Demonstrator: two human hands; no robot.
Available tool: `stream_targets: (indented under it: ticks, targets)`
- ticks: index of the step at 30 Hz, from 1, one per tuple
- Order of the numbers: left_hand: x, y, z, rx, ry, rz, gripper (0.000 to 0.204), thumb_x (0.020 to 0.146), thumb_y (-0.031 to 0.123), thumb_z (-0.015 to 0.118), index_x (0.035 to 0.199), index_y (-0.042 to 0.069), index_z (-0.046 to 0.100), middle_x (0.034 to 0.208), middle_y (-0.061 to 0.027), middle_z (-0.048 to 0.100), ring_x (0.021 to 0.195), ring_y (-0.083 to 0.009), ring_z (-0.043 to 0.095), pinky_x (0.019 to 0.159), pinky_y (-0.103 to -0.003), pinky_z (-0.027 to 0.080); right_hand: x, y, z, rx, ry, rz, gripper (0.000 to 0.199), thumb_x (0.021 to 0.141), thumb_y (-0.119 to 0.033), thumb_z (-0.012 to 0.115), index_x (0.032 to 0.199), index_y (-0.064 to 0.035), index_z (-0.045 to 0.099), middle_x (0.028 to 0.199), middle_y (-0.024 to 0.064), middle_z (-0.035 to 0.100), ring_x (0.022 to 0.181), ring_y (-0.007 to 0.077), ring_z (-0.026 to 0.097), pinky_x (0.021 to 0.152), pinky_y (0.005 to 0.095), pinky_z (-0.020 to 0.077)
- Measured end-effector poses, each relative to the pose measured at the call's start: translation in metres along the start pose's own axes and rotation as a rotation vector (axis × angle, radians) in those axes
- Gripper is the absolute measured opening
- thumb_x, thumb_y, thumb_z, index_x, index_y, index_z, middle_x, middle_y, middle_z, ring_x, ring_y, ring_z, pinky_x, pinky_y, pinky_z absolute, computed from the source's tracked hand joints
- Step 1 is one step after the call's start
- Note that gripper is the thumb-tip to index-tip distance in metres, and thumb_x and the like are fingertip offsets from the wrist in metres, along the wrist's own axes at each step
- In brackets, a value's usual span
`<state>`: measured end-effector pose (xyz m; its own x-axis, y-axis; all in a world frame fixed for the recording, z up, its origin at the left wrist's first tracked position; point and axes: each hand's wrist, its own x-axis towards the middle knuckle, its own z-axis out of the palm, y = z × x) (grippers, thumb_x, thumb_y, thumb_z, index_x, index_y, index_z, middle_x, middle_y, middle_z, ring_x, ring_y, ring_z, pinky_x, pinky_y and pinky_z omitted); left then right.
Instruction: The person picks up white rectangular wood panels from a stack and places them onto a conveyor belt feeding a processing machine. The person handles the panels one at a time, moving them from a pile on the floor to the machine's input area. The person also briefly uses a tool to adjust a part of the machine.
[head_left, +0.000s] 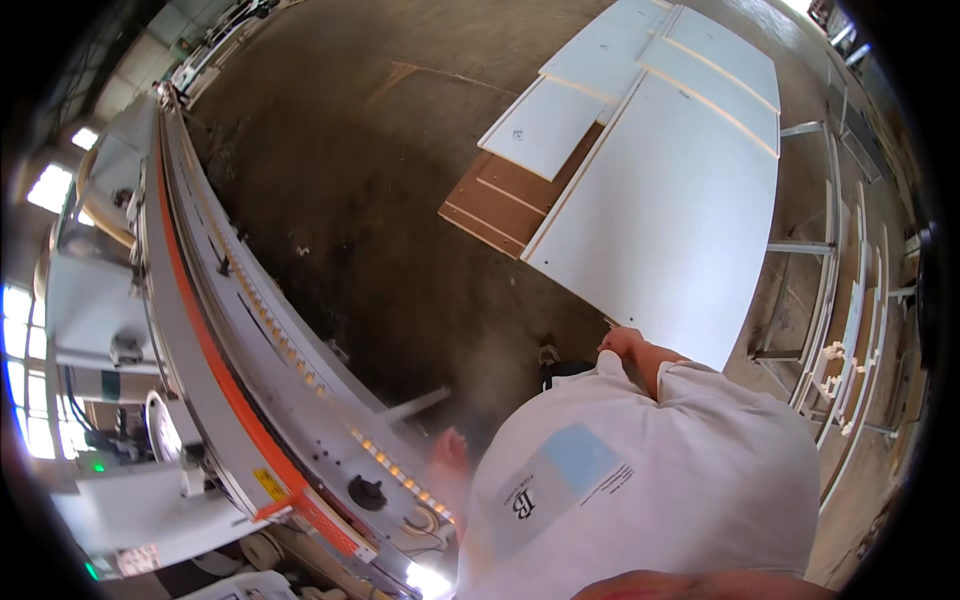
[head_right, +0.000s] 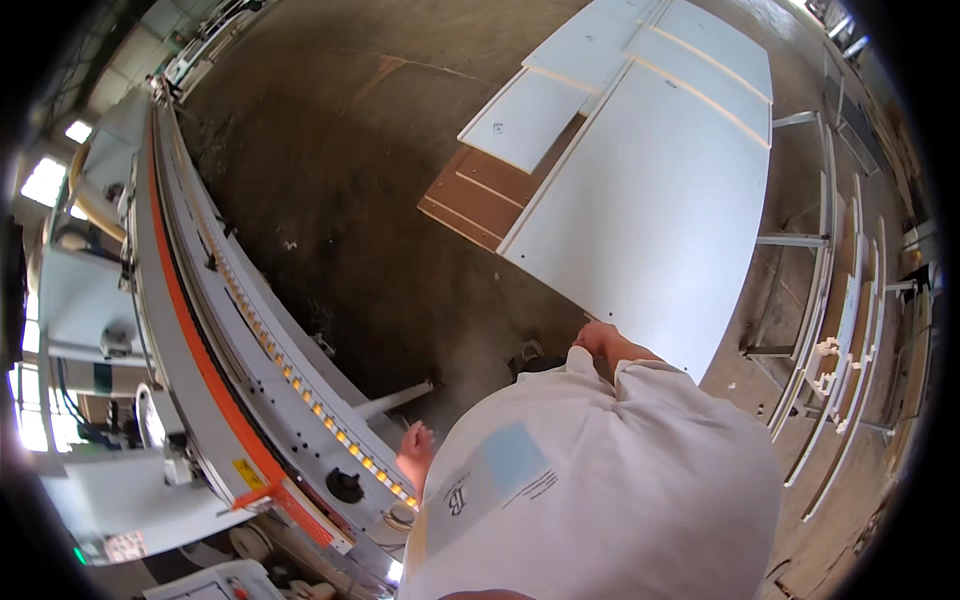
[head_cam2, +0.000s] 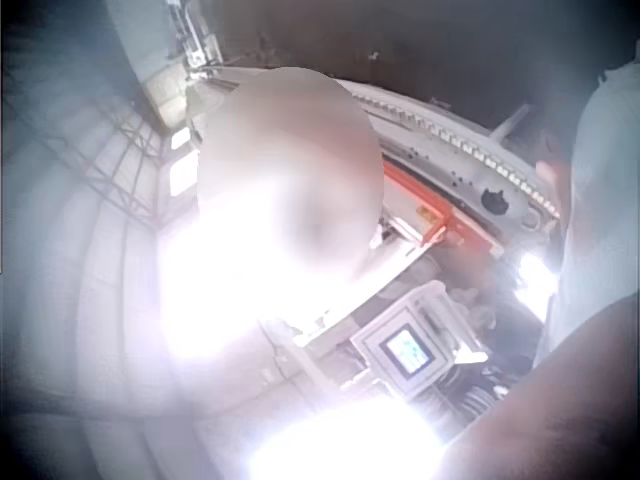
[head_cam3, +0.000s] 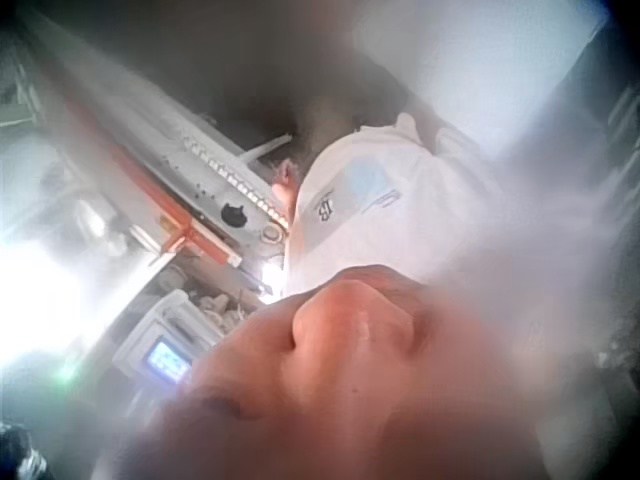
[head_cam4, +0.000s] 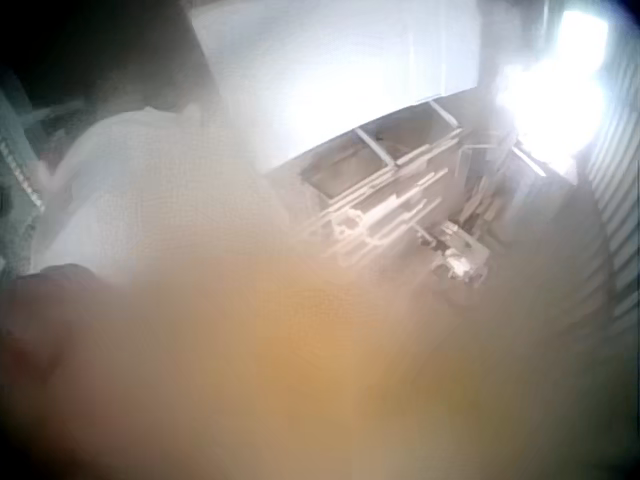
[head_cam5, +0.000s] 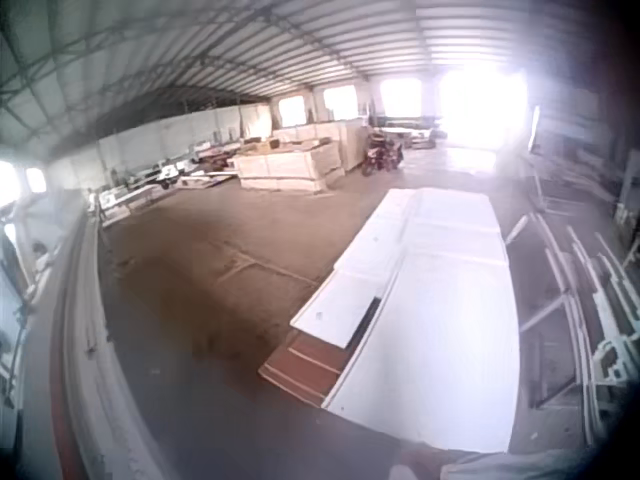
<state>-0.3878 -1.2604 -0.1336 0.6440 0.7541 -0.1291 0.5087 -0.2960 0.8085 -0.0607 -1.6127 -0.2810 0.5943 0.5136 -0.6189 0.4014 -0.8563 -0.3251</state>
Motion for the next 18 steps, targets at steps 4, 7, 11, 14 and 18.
stream_targets:
  ticks: [4, 7, 11, 14, 18]
  targets:
    - [0.077, 0.052, 0.026, 0.058, -0.178, 0.152, 0.022, 0.095, 0.018, 0.066, 0.111, 0.004, 0.072, 0.084, -0.0116, 0.076, 0.080, -0.0157, 0.075, 0.073, -0.028, 0.057, 0.024, -0.023, -0.048, 0.135, -0.042, 0.122, 0.044, 0.092, -0.053, 0.057, 0.087, -0.0134, 0.076, 0.090, 0.0068, 0.075, 0.090, 0.0300, 0.069, 0.079, 0.0429, 0.0541]
    - [0.124, 0.051, 0.034, 0.052, -0.231, 0.114, 0.022, 0.095, 0.020, 0.066, 0.111, 0.006, 0.072, 0.085, -0.0110, 0.076, 0.078, -0.0153, 0.075, 0.073, -0.029, 0.057, 0.055, -0.046, -0.080, 0.386, -0.051, 0.191, 0.044, 0.093, -0.051, 0.055, 0.087, -0.0124, 0.076, 0.091, 0.0053, 0.075, 0.090, 0.0288, 0.070, 0.077, 0.0414, 0.0547]
    - [0.177, 0.029, 0.038, 0.197, -0.344, -0.026, 0.026, 0.094, 0.023, 0.066, 0.114, 0.006, 0.071, 0.090, -0.0108, 0.076, 0.082, -0.0164, 0.073, 0.077, -0.030, 0.056, 0.112, -0.045, -0.085, 0.748, 0.007, 0.195, 0.039, 0.092, -0.046, 0.057, 0.087, -0.0113, 0.075, 0.086, 0.0028, 0.075, 0.085, 0.0254, 0.071, 0.073, 0.0372, 0.0552]
    - [0.209, 0.007, 0.028, 0.247, -0.443, -0.092, 0.034, 0.096, 0.029, 0.065, 0.120, 0.006, 0.068, 0.096, -0.0102, 0.076, 0.087, -0.0178, 0.073, 0.083, -0.032, 0.055, 0.141, -0.047, -0.086, 0.570, 0.007, 0.124, 0.040, 0.092, -0.044, 0.057, 0.088, -0.0094, 0.075, 0.082, 0.0029, 0.075, 0.083, 0.0229, 0.071, 0.074, 0.0363, 0.0552]
    - [0.276, -0.118, 0.035, -0.076, -0.551, -0.094, 0.035, 0.096, 0.032, 0.065, 0.121, 0.007, 0.068, 0.098, -0.0102, 0.075, 0.090, -0.0195, 0.072, 0.084, -0.033, 0.055, 0.151, -0.068, -0.122, 0.249, 0.070, 0.205, 0.044, 0.092, -0.046, 0.055, 0.086, -0.0075, 0.075, 0.079, 0.0041, 0.074, 0.081, 0.0213, 0.071, 0.076, 0.0371, 0.0549]
